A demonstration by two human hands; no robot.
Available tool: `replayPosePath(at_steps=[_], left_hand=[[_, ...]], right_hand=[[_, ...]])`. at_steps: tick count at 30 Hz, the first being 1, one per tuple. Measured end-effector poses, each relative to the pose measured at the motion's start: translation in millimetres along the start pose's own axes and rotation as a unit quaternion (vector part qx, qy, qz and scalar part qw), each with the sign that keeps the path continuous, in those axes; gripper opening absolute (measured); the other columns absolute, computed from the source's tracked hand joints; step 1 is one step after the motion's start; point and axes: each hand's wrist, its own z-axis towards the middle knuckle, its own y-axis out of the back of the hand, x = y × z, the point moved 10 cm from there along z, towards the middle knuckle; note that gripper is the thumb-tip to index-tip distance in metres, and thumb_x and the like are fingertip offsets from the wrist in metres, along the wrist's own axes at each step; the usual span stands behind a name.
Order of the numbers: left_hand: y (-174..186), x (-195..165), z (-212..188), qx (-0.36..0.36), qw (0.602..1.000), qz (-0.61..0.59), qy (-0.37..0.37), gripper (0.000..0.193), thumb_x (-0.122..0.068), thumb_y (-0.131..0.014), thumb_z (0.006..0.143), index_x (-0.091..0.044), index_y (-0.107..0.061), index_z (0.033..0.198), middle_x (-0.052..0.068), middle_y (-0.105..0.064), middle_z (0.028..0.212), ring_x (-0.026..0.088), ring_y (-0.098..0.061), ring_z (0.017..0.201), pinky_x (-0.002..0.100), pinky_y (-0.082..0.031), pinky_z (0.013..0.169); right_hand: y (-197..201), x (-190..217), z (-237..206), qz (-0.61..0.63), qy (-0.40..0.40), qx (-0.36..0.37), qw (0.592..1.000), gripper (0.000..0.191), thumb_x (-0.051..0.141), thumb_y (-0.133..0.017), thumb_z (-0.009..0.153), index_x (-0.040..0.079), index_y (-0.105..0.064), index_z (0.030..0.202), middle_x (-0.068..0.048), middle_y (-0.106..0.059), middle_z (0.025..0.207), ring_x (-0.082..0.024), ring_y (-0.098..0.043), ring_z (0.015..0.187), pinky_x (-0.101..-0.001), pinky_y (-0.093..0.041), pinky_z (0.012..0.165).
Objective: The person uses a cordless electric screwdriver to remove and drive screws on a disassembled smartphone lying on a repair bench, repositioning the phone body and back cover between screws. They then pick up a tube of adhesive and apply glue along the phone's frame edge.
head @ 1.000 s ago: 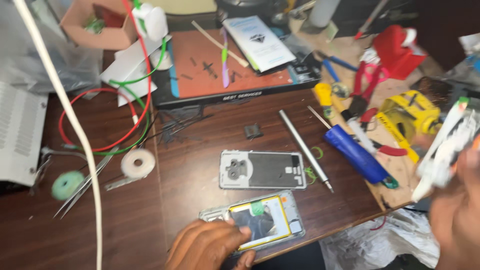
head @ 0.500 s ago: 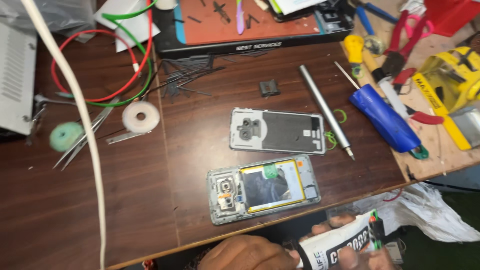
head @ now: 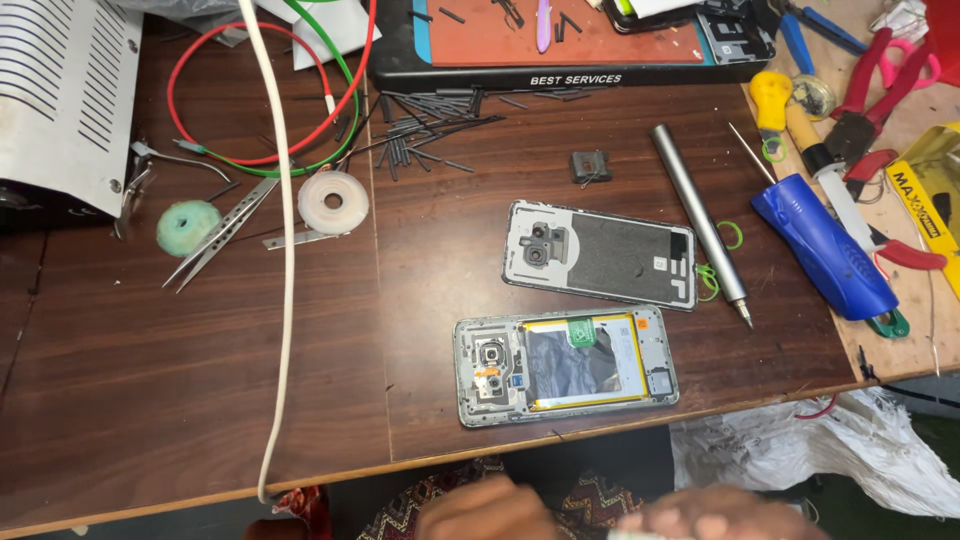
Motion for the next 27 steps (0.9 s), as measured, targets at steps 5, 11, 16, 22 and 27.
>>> replayPosePath(at_steps=[5,11,16,22,27], left_hand=[[17,-27,7,-0.017,0.993,-0.042,-0.107,0.018,-0.015,-0.065,0.108,-0.004,-0.079,0.107,0.008,-0.076,0.095,0.019,-0.076,0.086,0.032,-0.065,0.079],[32,-18,18,-0.052,0.996,0.075,-0.006,0.033,-0.016,-0.067,0.102,-0.010,-0.066,0.070,0.005,-0.062,0.064,0.017,-0.065,0.060,0.034,-0.055,0.055],[92,10,25,-0.149,0.977,-0.104,0.110,0.039,-0.018,-0.061,0.104,-0.011,-0.070,0.066,0.003,-0.070,0.061,0.011,-0.068,0.060,0.035,-0.055,0.062],[135,17,40,-0.170,0.919,0.317,0.159,0.018,-0.027,-0.075,0.086,-0.010,-0.078,0.093,0.004,-0.070,0.092,0.026,-0.064,0.085,0.041,-0.051,0.071],[137,27,44,-0.178,0.911,0.326,0.181,0.026,-0.030,-0.078,0.083,-0.012,-0.079,0.102,0.005,-0.068,0.097,0.027,-0.063,0.091,0.042,-0.051,0.078]], right_hand=[[6,-1,16,0.044,0.014,-0.035,0.998,0.035,0.010,-0.047,0.114,-0.015,-0.060,0.136,-0.043,-0.061,0.134,-0.064,-0.058,0.126,-0.0795,-0.045,0.109],[-15,4,13,-0.107,-0.015,-0.034,0.994,0.032,0.011,-0.051,0.113,-0.007,-0.059,0.137,-0.039,-0.064,0.132,-0.058,-0.062,0.127,-0.0756,-0.047,0.114],[16,41,16,-0.110,0.113,-0.127,0.979,0.021,0.005,-0.066,0.109,0.000,-0.061,0.129,-0.030,-0.067,0.124,-0.044,-0.071,0.116,-0.0692,-0.057,0.109],[38,80,25,-0.194,0.205,-0.387,0.878,0.033,0.006,-0.073,0.106,0.000,-0.051,0.130,-0.023,-0.065,0.122,-0.033,-0.072,0.111,-0.0523,-0.060,0.110],[9,83,64,-0.480,0.160,-0.414,0.756,0.030,0.004,-0.074,0.102,-0.009,-0.059,0.126,-0.021,-0.069,0.117,-0.022,-0.072,0.102,-0.0404,-0.061,0.100]])
